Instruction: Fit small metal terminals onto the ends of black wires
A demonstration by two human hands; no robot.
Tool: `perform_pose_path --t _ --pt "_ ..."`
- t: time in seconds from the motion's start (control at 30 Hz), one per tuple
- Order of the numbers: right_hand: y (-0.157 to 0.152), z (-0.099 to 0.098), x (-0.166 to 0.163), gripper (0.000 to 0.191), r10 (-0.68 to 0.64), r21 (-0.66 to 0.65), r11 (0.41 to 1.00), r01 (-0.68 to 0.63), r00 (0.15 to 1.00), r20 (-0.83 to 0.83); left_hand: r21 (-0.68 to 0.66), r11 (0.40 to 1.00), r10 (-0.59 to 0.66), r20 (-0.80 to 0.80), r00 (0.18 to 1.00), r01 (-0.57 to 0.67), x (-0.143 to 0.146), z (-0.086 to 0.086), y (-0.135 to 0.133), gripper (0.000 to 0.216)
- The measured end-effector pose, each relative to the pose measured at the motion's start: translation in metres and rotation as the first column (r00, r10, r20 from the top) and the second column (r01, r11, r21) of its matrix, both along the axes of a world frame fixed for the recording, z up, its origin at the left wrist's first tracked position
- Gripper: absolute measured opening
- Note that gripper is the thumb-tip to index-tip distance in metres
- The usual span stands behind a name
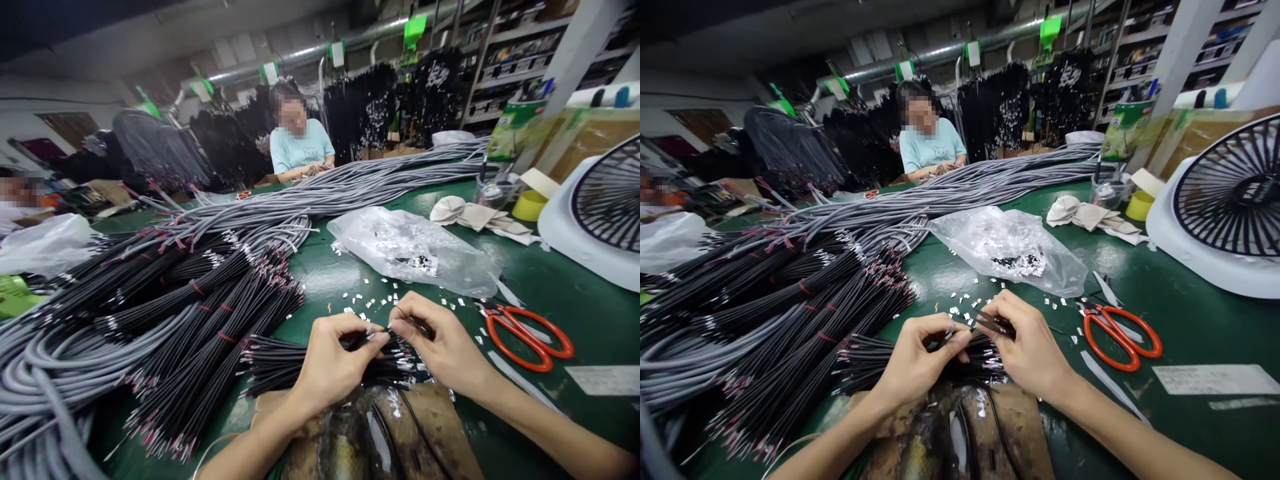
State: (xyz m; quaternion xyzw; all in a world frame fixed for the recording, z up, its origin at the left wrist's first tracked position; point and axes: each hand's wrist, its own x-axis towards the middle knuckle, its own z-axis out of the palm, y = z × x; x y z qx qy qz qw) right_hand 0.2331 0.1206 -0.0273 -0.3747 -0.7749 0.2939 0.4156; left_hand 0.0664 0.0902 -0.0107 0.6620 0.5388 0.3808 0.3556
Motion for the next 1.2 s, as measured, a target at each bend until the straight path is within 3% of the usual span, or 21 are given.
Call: perform_pose_path --t 0.17,0.27,0.33,0.37,0.43,0.53,0.57,0.67,0.8,0.87,0.93,1.07,1.2 --pt "-0.008 0.006 -0.01 0.022 -0.01 -0.031 0.999 0.009 1.0 -0.025 -0.04 0.981 0.195 0.138 0.971 -0.191 0.003 -0.004 0.001 0.018" --pt "-0.012 0.015 -0.01 0.022 -0.013 0.026 1.0 0.013 1.0 -0.016 -0.086 0.96 0.277 0.213 0.937 -0.265 0.003 -0.006 0.003 0.025" --pt "-0.008 0.022 -0.003 0.02 -0.09 0.128 0.987 0.093 0.996 -0.026 -0.074 0.965 0.262 0.19 0.946 -0.252 0.001 -0.007 0.006 0.022" --pt "-0.003 0.025 0.003 0.019 -0.17 0.2 0.964 0.173 0.985 -0.032 -0.062 0.974 0.227 0.162 0.96 -0.22 0.0 -0.008 0.008 0.02" --pt "0.008 0.026 0.019 0.013 -0.375 0.356 0.864 0.355 0.927 -0.015 -0.047 0.99 0.137 0.09 0.986 -0.133 -0.004 -0.008 0.011 0.019" --pt "0.02 0.014 0.038 0.011 -0.569 0.464 0.755 0.464 0.815 0.112 -0.114 0.993 0.026 0.044 0.999 -0.021 -0.011 -0.008 0.016 0.022" --pt "0.021 0.007 0.04 0.018 -0.543 0.467 0.771 0.433 0.83 0.128 -0.148 0.989 -0.002 0.054 0.999 0.01 -0.014 -0.007 0.017 0.022" --pt "0.014 -0.012 0.03 0.044 -0.237 0.404 0.911 0.085 0.91 0.341 -0.225 0.972 -0.046 0.108 0.993 0.07 -0.02 -0.004 0.019 0.021" --pt "0.001 -0.014 0.008 0.037 -0.055 0.244 0.964 -0.105 0.819 0.571 -0.148 0.988 0.06 0.123 0.991 -0.041 -0.021 0.0 0.019 0.023" --pt "0.0 -0.008 0.005 0.032 0.021 0.111 0.988 -0.106 0.811 0.585 -0.132 0.988 0.094 0.157 0.983 -0.074 -0.017 -0.001 0.02 0.029" --pt "0.002 -0.003 0.006 0.028 0.033 0.033 0.998 -0.056 0.872 0.488 -0.16 0.986 0.075 0.188 0.979 -0.045 -0.013 -0.003 0.02 0.033" --pt "0.003 0.002 0.007 0.023 -0.096 -0.005 0.995 0.098 0.983 0.156 -0.148 0.989 -0.008 0.127 0.992 0.027 -0.007 -0.009 0.017 0.032" --pt "0.001 0.001 0.002 0.023 -0.07 -0.064 0.995 0.072 0.997 0.027 -0.17 0.981 -0.076 0.094 0.993 0.091 -0.008 -0.008 0.014 0.033"
